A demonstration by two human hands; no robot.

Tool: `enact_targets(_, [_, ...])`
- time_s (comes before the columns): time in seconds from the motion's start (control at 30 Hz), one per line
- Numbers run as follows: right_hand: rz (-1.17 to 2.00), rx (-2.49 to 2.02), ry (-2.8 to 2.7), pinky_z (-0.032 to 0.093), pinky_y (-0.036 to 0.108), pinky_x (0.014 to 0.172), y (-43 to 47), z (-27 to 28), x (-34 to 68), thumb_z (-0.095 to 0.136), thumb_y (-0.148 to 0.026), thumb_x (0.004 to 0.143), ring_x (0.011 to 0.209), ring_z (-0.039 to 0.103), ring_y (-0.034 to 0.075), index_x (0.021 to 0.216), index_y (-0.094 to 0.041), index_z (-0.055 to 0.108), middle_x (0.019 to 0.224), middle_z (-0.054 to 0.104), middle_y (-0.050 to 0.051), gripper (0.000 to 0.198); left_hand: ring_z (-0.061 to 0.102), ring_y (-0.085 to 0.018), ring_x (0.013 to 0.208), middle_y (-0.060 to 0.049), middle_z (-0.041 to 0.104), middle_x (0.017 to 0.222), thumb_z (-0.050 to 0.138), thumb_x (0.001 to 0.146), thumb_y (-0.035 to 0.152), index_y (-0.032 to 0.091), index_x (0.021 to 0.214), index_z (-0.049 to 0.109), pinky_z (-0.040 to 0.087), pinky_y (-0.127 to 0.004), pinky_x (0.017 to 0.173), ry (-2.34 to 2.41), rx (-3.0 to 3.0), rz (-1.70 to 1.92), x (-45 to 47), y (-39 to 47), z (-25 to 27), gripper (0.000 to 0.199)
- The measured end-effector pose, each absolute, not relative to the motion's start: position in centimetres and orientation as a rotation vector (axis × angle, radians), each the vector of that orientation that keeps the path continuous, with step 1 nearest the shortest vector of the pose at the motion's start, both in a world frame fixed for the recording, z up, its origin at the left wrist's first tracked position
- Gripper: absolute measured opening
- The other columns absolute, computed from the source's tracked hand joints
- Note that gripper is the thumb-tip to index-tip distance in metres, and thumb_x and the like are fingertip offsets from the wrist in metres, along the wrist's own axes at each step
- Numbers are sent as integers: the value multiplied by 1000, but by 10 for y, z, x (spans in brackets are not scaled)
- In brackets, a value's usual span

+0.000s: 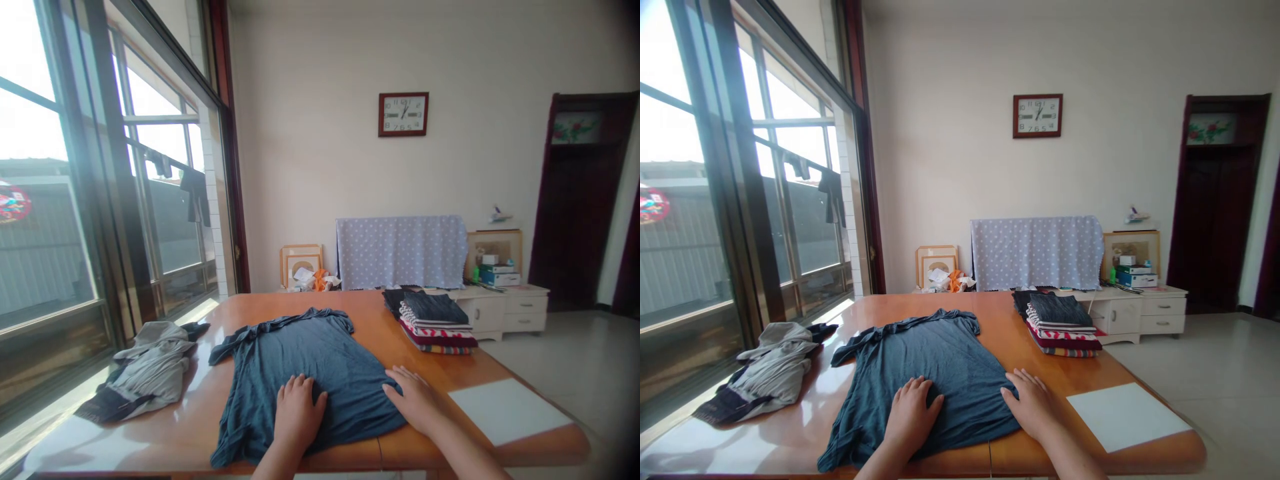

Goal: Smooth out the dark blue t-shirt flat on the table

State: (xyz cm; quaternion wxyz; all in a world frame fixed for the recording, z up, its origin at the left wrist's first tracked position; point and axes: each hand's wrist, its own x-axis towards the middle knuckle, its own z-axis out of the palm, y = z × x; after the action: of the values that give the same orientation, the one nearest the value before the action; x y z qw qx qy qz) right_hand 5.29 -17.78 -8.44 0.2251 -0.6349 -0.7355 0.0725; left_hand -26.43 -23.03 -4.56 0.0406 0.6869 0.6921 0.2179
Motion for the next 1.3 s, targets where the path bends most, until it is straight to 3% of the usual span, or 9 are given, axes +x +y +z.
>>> enact_targets(0.5, [174,-1715,-1980,31,45,119,-178,-84,52,51,-46,89,140,48,30,129,-23,70,145,60,10,50,38,-36,146,-13,53,152,48,91,54,19,134,66,22,-52,121,2149,2103,621,-264,-231,-42,58])
enact_targets(0.67, [121,-1688,-1956,42,36,107,-190,-73,53,51,-33,88,123,60,28,124,-25,71,128,71,9,42,38,-36,146,-14,52,153,46,93,56,20,135,65,23,-51,121,2146,2159,593,-265,-231,-45,58])
enact_targets(0.83, [11,-1714,-1925,43,31,94,-200,-68,53,49,-20,86,110,64,24,113,-28,74,114,73,6,38,31,-36,150,-14,45,158,43,94,58,20,141,60,20,-54,123,2133,2165,521,-263,-235,-45,63])
enact_targets(1.03, [73,-1748,-1859,36,27,74,-208,-69,51,49,-18,87,91,67,19,98,-28,73,100,76,1,28,24,-34,154,-10,36,163,32,95,58,20,151,49,17,-56,124,2151,2224,342,-263,-244,-45,70])
enact_targets(1.3, [108,-1795,-1921,28,27,66,-216,-58,47,52,-20,87,81,66,19,95,-29,73,83,75,2,24,19,-33,155,-7,29,166,27,96,61,22,156,42,15,-57,125,2068,2287,254,-270,-257,-38,74])
